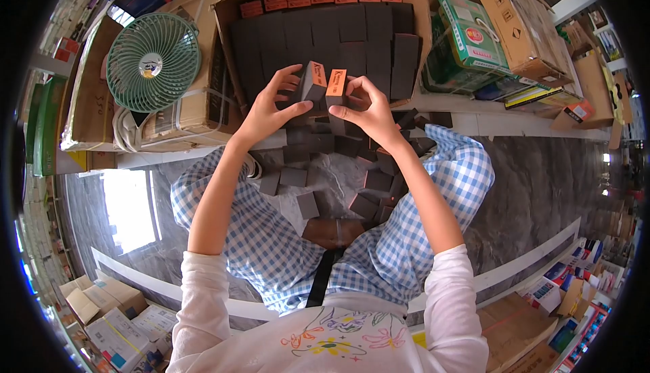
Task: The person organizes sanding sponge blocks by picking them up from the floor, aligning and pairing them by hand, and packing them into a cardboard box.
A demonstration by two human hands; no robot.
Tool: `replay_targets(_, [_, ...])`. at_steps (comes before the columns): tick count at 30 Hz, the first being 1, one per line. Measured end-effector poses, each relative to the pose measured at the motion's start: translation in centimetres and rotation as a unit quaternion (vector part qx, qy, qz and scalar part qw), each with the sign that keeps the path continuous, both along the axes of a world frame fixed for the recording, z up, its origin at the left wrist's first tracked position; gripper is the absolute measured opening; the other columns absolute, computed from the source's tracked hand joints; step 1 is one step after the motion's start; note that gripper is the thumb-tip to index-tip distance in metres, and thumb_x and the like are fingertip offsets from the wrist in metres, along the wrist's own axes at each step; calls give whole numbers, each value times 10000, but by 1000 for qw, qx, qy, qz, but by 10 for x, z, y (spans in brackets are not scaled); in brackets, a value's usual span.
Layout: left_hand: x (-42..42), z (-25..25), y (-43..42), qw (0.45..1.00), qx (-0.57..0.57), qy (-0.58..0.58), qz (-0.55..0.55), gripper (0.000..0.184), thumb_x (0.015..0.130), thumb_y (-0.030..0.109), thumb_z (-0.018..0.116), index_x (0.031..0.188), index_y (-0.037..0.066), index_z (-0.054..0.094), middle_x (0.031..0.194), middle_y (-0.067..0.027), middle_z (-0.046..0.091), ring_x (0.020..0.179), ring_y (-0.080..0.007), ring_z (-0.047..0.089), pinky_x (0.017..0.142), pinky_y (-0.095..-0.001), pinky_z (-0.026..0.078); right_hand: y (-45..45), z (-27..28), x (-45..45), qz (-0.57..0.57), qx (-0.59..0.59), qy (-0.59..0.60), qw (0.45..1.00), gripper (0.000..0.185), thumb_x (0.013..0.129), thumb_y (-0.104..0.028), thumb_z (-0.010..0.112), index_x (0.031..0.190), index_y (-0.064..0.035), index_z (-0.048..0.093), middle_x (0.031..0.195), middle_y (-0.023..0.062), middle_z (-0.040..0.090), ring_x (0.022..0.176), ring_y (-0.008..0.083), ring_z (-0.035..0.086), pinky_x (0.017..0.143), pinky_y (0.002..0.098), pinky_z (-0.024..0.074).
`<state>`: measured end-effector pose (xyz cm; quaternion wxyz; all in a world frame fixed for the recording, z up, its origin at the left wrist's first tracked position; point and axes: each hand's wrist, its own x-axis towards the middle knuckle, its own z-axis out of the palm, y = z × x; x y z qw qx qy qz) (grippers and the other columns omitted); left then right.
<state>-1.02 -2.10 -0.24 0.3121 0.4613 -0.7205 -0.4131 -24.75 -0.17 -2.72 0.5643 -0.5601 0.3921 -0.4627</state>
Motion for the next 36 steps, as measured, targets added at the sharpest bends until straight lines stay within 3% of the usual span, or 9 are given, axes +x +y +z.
replay_targets(4, [-6,-4,1,991,66,112,-36,732,788,339,773,1381,105,415,1170,-94,540,1119,-233,537,950,-384,451,1,4,-1,-5,43,-21,999,355,788,-162,798,939,-70,490,1174,50,571,1071,126,553,1008,338,432])
replay_targets(8, [-14,-8,6,970,115,199,-75,668,815,234,756,1370,87,414,1154,-79,546,1104,-202,542,948,-356,462,4,4,1,0,61,-25,998,347,791,-142,793,940,-64,488,1221,72,558,1092,132,545,1009,327,426])
replay_targets(11, [-10,-6,7,936,299,157,-100,625,841,356,709,1337,69,458,1082,-81,605,1021,-178,572,908,-322,470,-4,-9,1,-76,-48,-53,995,337,787,-102,789,929,-36,491,1176,79,572,1077,140,554,967,304,435])
replay_targets(14, [1,-1,2,933,283,30,-221,674,811,447,713,1317,62,487,1070,-94,623,993,-192,578,900,-314,469,-22,-29,-23,-237,-26,53,970,331,776,-124,802,920,-39,516,967,27,591,893,94,560,792,248,459])
replay_targets(16, [5,-3,0,938,290,18,-189,720,774,485,737,1302,53,505,1031,-120,641,1013,-217,592,902,-334,477,-24,-14,-30,-253,15,-29,967,270,820,-177,771,905,-84,532,920,-5,585,850,68,543,731,231,435])
replay_targets(19, [10,-13,-5,981,186,-43,-24,737,791,465,738,1305,6,478,1107,-177,618,1095,-250,591,896,-361,494,-20,0,-33,-202,117,-135,963,249,849,-206,744,910,-106,524,916,-20,575,858,67,544,734,230,437])
replay_targets(24, [4,-11,-6,982,164,90,-15,715,803,394,756,1319,3,453,1193,-170,569,1108,-253,576,916,-357,496,-6,5,-11,-32,146,-114,982,251,873,-228,720,937,-100,515,883,-43,546,863,46,532,778,225,444])
replay_targets(31, [-6,-10,1,973,173,145,-56,718,806,348,768,1337,14,420,1165,-153,573,1112,-235,563,921,-356,501,0,4,4,-25,74,-58,995,308,799,-131,785,916,-81,505,1006,3,600,1009,93,567,945,280,460])
replay_targets(36, [-7,-10,3,979,134,132,-74,751,791,349,782,1347,24,397,1156,-145,578,1118,-235,563,934,-362,500,0,2,3,0,57,-56,997,301,811,-149,775,955,-80,520,1032,1,587,1013,90,550,936,272,438])
